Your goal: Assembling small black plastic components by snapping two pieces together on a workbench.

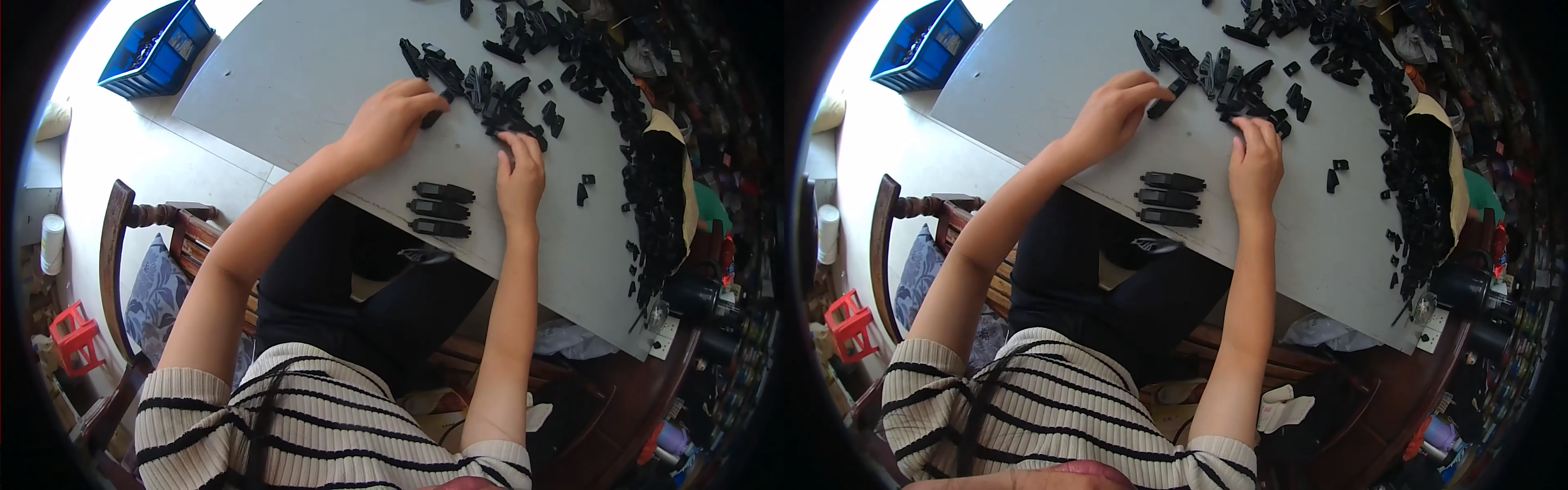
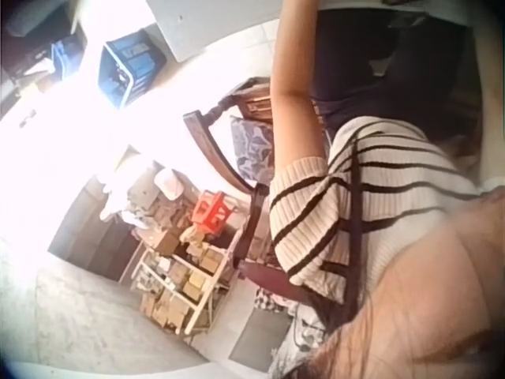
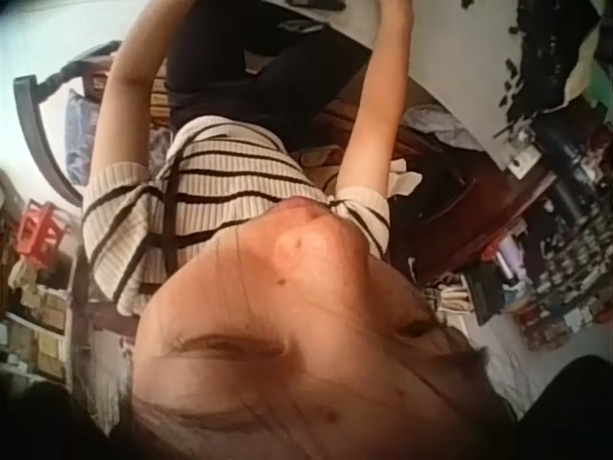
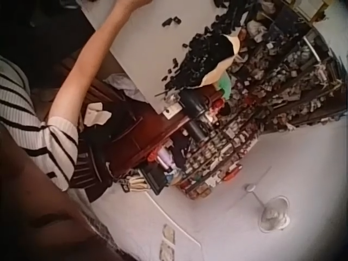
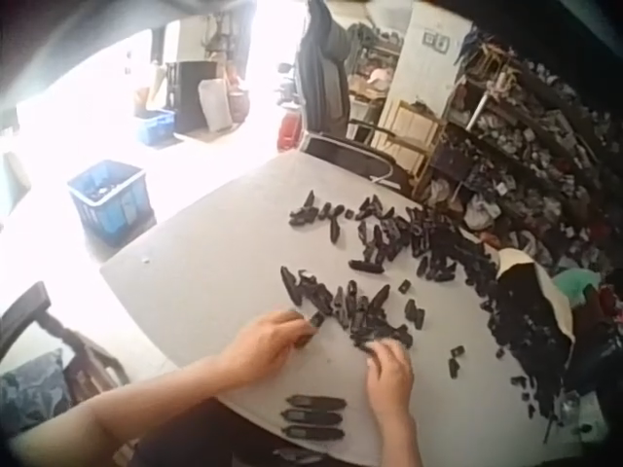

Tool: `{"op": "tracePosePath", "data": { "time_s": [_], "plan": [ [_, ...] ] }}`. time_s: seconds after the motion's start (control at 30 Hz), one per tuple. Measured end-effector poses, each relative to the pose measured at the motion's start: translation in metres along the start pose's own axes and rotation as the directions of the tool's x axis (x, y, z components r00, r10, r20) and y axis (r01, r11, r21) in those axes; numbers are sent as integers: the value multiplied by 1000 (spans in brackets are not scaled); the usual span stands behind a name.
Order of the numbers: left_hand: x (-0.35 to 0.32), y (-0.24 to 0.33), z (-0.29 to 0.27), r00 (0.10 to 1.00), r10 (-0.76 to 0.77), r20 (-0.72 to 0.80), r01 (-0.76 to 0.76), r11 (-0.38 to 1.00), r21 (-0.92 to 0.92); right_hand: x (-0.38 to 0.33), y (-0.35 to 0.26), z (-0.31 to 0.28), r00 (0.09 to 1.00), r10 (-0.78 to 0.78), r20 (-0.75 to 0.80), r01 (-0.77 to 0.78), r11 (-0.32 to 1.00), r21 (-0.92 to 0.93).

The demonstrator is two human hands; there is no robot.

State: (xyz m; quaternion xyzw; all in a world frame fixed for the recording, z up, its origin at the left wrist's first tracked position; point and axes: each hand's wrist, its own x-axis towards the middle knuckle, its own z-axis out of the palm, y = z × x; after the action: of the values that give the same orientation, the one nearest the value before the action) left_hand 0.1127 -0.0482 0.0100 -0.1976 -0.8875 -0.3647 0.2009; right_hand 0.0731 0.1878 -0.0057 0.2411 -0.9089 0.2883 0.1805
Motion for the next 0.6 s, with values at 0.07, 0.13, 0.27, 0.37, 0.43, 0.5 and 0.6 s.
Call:
{"op": "tracePosePath", "data": {
  "time_s": [0.07, 0.13, 0.27, 0.37, 0.43, 0.5, 0.6],
  "plan": [
    [4, -4, 2, 997, -80, -6, 80, 990, 118, -2, -4, -1, 998, 38, 51, -38, 999, -5],
    [3, -9, 6, 995, -41, 94, 31, 994, 105, -6, -23, -6, 998, 44, 39, -43, 999, -32],
    [2, -9, 12, 998, 7, 60, -15, 991, 136, -15, -10, -1, 1000, -24, 9, 23, 998, 53],
    [7, -3, 10, 995, 95, 20, -97, 961, 260, -15, -20, -8, 869, 460, 180, -434, 537, 723],
    [7, 3, 11, 972, 5, 233, -13, 999, 32, -16, -19, -16, 779, 512, 362, -477, 109, 872],
    [3, 4, 16, 968, 5, 249, 8, 999, -50, -16, -23, -20, 755, 526, 392, -495, 64, 866],
    [0, 2, 21, 980, 42, 196, -8, 985, -172, -17, -37, -17, 739, 449, 503, -605, 113, 788]
  ]
}}
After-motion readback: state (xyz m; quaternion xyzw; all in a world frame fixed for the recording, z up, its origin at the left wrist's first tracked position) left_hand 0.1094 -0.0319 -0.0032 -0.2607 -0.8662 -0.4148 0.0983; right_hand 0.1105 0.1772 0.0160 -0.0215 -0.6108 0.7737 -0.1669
